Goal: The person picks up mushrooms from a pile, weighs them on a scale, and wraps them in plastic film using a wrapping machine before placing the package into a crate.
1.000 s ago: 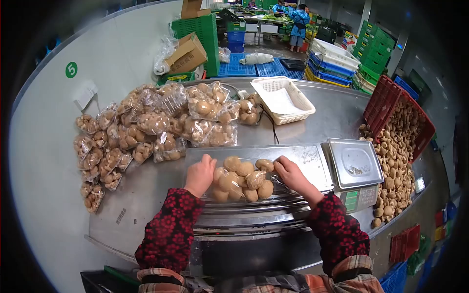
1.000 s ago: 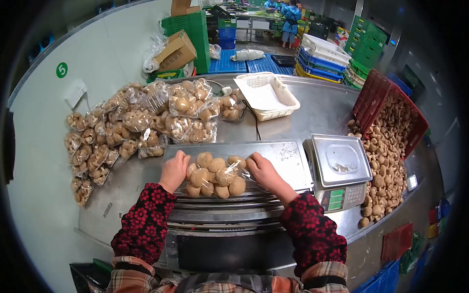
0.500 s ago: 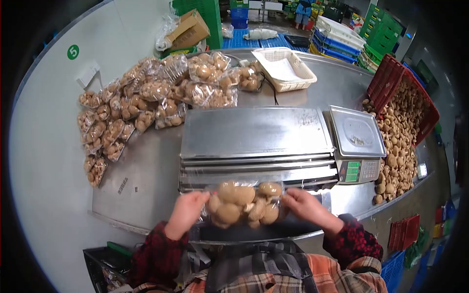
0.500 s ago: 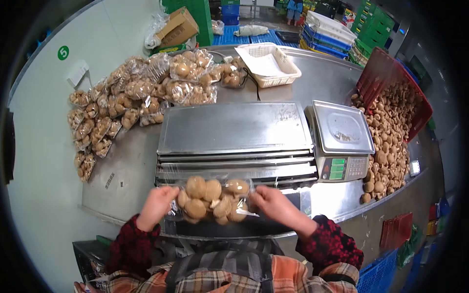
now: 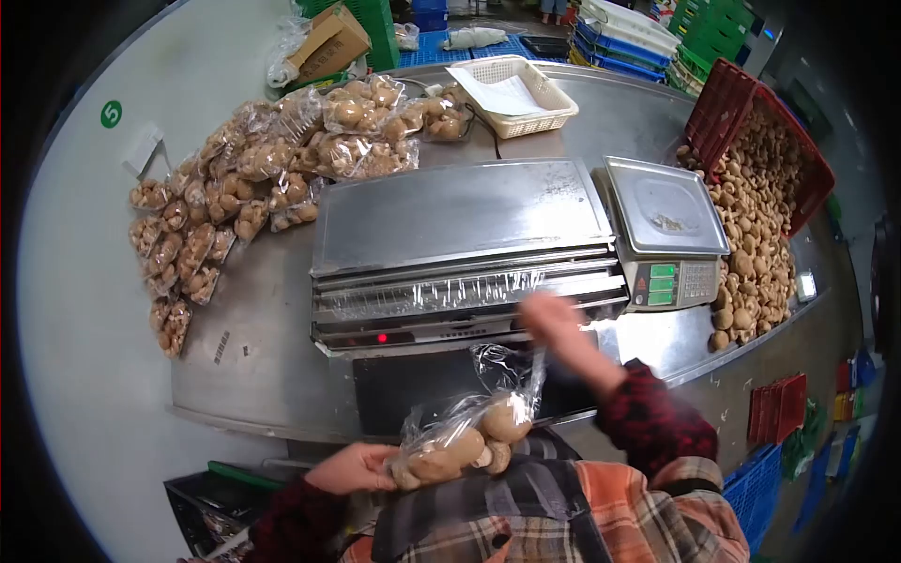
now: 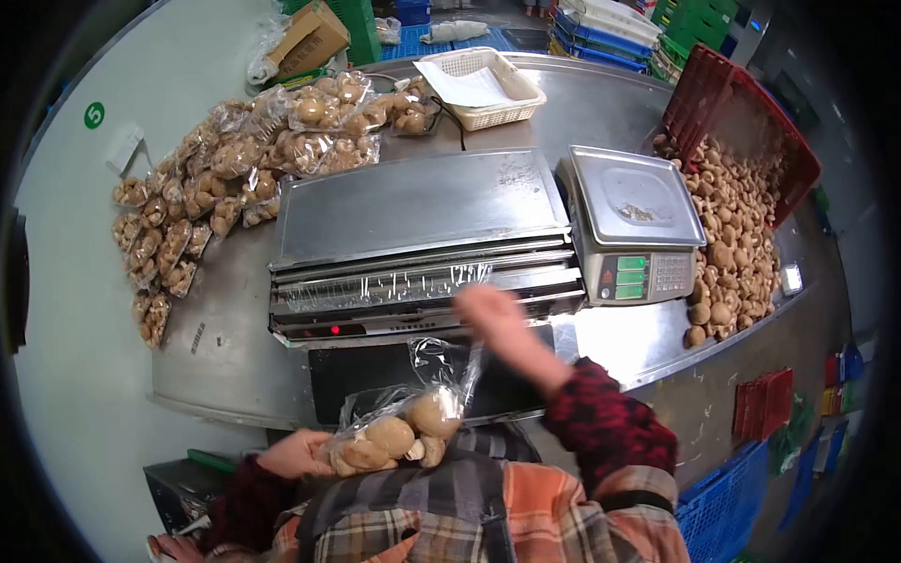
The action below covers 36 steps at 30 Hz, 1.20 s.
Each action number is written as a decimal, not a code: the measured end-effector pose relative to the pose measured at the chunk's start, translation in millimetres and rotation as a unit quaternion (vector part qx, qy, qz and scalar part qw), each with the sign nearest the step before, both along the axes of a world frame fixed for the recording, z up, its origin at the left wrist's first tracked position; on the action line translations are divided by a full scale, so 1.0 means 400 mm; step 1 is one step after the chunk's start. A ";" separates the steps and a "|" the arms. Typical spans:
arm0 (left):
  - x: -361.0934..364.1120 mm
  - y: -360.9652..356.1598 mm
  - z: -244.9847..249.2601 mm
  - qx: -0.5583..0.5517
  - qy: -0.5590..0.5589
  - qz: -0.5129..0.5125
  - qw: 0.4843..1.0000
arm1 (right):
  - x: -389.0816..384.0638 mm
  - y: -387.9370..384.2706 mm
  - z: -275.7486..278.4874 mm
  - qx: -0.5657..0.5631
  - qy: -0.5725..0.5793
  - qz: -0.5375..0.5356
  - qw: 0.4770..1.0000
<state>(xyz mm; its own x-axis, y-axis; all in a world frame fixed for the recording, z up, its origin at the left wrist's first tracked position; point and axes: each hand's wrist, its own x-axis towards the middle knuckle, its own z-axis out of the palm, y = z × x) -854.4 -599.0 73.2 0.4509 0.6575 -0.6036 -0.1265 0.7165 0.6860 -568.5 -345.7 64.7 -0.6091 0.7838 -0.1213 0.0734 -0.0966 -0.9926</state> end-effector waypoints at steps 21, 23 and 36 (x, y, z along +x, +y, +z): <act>0.110 -0.109 -0.038 0.143 -0.251 0.533 0.795 | -0.189 -0.207 -0.044 -0.263 -0.078 0.330 0.903; 0.105 -0.100 0.031 0.244 -0.057 0.547 0.799 | -0.265 -0.209 -0.053 -0.313 -0.012 0.332 0.890; -0.280 -0.203 -0.324 0.013 0.532 0.653 0.538 | -0.274 -0.260 -0.028 -0.218 -0.076 0.478 0.848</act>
<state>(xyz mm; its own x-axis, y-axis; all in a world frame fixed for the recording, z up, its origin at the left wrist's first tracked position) -966.4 -680.0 -56.3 -0.9989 0.0086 -0.0457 -0.0359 0.4814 0.8757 -677.9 -449.9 53.4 -0.8917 -0.1984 -0.4067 0.4490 -0.2749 -0.8502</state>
